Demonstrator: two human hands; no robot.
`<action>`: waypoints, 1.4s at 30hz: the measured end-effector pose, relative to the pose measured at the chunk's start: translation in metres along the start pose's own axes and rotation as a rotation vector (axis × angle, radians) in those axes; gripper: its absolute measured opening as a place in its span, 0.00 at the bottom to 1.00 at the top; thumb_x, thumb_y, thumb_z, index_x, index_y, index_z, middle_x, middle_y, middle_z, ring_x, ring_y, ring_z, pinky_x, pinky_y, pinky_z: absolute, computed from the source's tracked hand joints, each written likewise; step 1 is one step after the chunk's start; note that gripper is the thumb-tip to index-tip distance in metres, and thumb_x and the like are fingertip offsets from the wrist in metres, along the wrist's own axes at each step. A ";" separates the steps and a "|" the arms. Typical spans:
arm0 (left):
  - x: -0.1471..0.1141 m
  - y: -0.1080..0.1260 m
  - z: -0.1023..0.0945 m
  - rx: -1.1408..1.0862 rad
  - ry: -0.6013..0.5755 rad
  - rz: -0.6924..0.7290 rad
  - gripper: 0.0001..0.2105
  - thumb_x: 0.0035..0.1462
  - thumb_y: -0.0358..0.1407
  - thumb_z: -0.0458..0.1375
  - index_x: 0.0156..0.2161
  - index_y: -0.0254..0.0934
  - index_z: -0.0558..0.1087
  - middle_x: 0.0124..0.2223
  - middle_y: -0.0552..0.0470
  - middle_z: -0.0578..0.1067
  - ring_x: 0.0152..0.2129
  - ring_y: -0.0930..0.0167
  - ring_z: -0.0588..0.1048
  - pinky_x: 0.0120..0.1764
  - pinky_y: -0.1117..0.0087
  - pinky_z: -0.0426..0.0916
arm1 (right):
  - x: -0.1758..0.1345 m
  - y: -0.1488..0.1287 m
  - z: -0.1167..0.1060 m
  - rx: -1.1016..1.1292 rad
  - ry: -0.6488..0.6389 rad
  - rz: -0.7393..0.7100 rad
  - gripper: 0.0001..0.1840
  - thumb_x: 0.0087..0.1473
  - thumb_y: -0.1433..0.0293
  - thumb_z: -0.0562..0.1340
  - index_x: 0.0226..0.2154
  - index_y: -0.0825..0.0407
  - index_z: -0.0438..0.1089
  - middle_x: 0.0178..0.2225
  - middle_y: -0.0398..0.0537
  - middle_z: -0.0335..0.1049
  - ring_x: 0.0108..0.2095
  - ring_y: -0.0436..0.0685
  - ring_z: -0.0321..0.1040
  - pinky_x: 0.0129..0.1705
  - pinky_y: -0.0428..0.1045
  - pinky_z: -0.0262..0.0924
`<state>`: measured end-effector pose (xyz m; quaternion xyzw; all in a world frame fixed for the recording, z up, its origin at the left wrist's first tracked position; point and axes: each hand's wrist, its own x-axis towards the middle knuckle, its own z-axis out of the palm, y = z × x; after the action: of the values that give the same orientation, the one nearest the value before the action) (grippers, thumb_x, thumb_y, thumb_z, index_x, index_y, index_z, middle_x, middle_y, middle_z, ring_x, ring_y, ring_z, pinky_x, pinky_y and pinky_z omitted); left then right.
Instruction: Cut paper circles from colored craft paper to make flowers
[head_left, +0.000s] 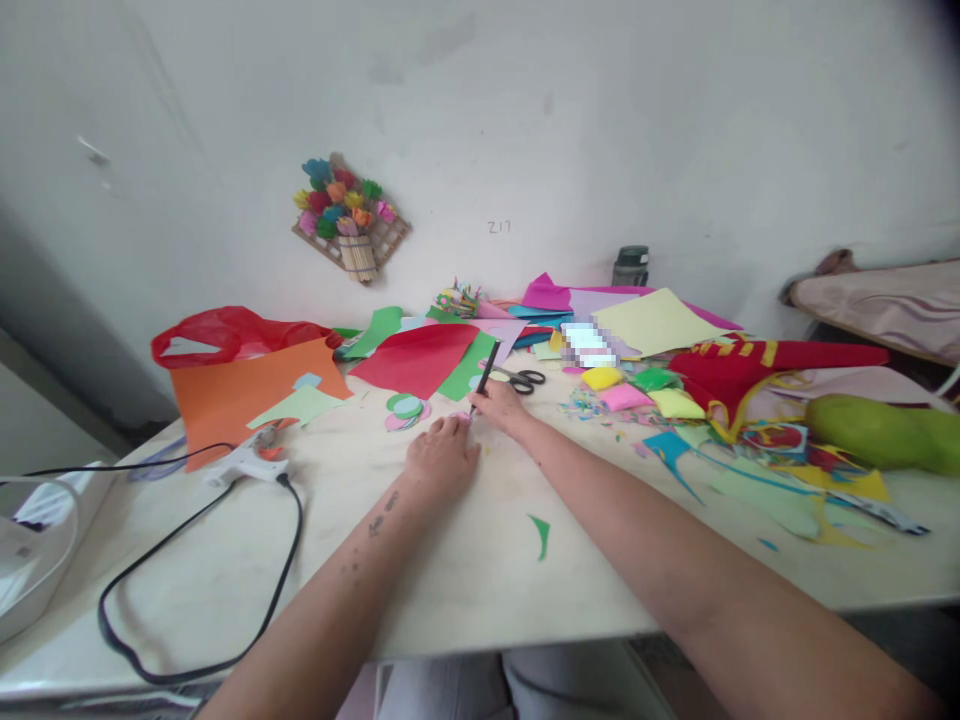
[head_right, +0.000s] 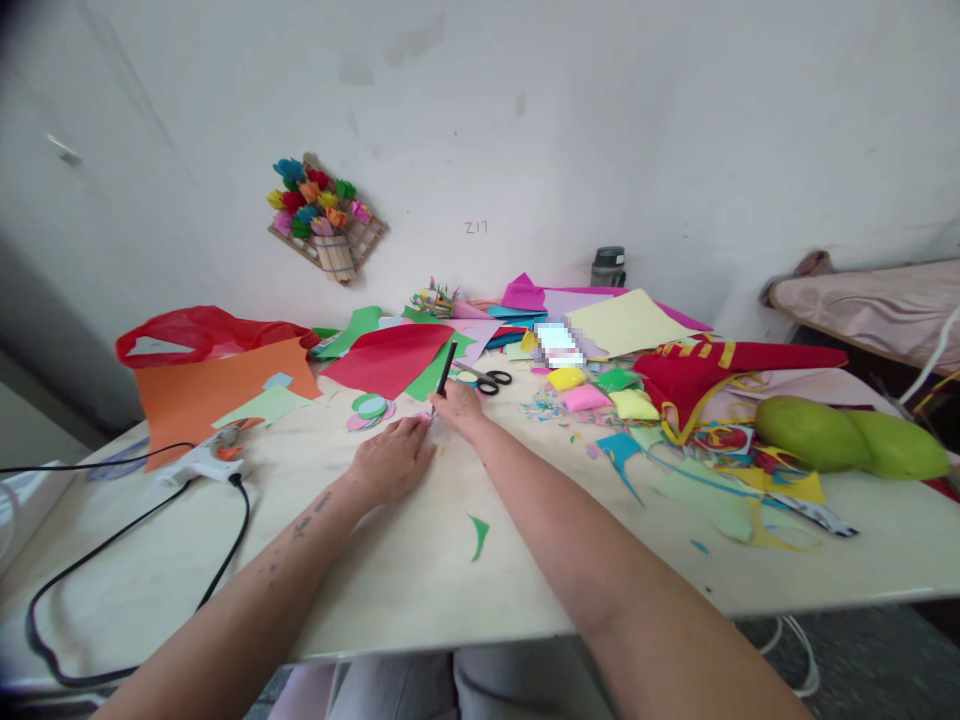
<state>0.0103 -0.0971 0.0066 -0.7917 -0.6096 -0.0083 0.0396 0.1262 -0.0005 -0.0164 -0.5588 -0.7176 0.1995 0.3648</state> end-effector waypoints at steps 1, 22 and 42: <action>0.000 0.000 -0.001 0.001 -0.005 -0.003 0.23 0.58 0.42 0.38 0.56 0.38 0.56 0.56 0.46 0.62 0.52 0.63 0.60 0.49 0.60 0.60 | 0.000 -0.001 -0.001 0.002 -0.001 0.004 0.09 0.48 0.67 0.56 0.27 0.53 0.69 0.24 0.45 0.71 0.29 0.52 0.68 0.33 0.44 0.58; -0.001 0.001 -0.003 0.007 -0.011 -0.004 0.23 0.58 0.43 0.39 0.56 0.37 0.56 0.56 0.46 0.62 0.52 0.63 0.60 0.48 0.59 0.60 | 0.000 0.003 0.000 0.078 -0.074 0.021 0.10 0.45 0.64 0.56 0.24 0.53 0.69 0.20 0.44 0.69 0.28 0.52 0.67 0.32 0.45 0.59; 0.001 -0.001 0.001 0.016 -0.010 0.001 0.23 0.58 0.43 0.39 0.56 0.38 0.56 0.56 0.46 0.62 0.52 0.63 0.60 0.48 0.59 0.60 | -0.001 0.002 0.000 0.009 -0.058 -0.003 0.10 0.47 0.65 0.55 0.26 0.53 0.69 0.22 0.44 0.70 0.30 0.52 0.68 0.33 0.44 0.58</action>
<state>0.0099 -0.0960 0.0061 -0.7917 -0.6094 0.0006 0.0429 0.1273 -0.0009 -0.0184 -0.5502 -0.7276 0.2183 0.3467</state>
